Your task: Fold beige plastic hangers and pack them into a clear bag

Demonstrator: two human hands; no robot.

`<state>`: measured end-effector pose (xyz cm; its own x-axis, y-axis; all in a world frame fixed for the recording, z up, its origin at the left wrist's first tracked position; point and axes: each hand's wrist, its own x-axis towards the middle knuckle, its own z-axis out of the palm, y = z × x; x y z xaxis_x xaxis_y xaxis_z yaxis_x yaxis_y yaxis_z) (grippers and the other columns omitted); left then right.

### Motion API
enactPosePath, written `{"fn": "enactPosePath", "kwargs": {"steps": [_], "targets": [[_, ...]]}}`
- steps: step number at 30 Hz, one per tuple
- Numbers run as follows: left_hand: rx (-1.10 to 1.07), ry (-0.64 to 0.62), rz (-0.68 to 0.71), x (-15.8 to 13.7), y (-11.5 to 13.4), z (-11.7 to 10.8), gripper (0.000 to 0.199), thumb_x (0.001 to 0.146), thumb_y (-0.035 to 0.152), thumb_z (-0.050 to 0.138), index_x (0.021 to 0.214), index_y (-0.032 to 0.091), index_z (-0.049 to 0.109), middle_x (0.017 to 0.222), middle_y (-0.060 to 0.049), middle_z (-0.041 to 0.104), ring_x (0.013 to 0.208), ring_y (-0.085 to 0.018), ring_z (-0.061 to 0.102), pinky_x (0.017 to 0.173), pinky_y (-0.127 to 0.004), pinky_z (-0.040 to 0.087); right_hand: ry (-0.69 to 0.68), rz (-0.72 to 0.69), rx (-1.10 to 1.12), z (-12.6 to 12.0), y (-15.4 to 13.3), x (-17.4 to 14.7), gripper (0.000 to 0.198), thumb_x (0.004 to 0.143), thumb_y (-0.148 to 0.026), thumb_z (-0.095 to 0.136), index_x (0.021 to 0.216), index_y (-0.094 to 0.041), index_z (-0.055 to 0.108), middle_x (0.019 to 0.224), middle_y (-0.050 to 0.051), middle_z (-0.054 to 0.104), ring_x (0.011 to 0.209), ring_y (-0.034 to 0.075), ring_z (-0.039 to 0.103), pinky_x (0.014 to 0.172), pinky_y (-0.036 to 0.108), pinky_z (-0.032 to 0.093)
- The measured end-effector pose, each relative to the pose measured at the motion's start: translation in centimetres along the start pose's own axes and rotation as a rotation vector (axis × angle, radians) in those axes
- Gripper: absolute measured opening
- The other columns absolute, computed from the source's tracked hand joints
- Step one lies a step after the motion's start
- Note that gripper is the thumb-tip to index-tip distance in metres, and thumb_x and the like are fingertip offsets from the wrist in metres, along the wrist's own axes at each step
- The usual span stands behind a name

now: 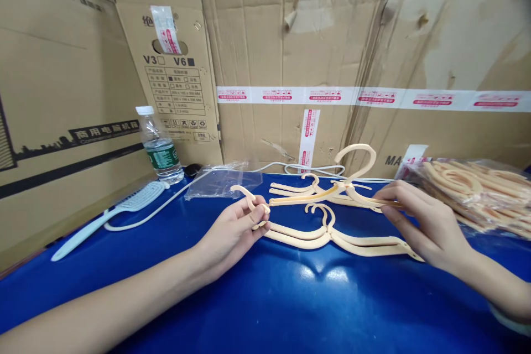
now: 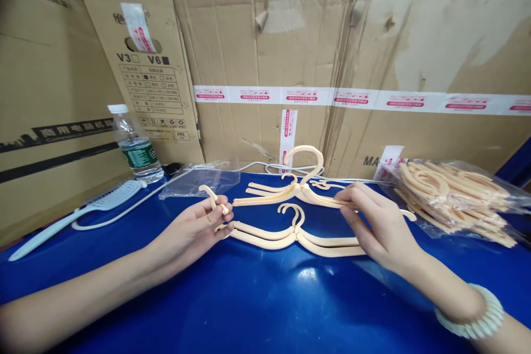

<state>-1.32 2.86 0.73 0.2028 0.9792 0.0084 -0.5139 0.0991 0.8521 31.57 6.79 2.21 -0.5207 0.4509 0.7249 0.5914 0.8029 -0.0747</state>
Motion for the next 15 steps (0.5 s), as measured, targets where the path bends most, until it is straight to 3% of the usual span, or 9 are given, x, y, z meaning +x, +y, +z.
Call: {"fn": "enactPosePath", "kwargs": {"steps": [8,15], "targets": [[0.039,-0.08,-0.006,-0.03,0.02,-0.09,0.023,0.076,0.027,0.081,0.077,0.015,0.061,0.079,0.0,0.056,0.078,-0.011,0.051,0.083,-0.026,0.045,0.065,-0.025,0.0,-0.35,-0.1,-0.01,0.009,0.09,-0.013,0.05,0.094,-0.02,0.055,0.084,0.008,0.059,0.075,0.02,0.057,0.063,0.032,0.046],[0.017,-0.107,-0.026,-0.1,0.08,-0.01,0.018,0.078,0.026,0.08,0.079,0.015,0.066,0.094,-0.003,0.059,0.096,-0.016,0.055,0.093,-0.032,0.044,0.12,-0.078,-0.015,-0.69,-0.45,0.38,0.012,0.087,-0.009,0.051,0.093,-0.019,0.055,0.081,0.008,0.059,0.071,0.019,0.057,0.058,0.03,0.046]]}}
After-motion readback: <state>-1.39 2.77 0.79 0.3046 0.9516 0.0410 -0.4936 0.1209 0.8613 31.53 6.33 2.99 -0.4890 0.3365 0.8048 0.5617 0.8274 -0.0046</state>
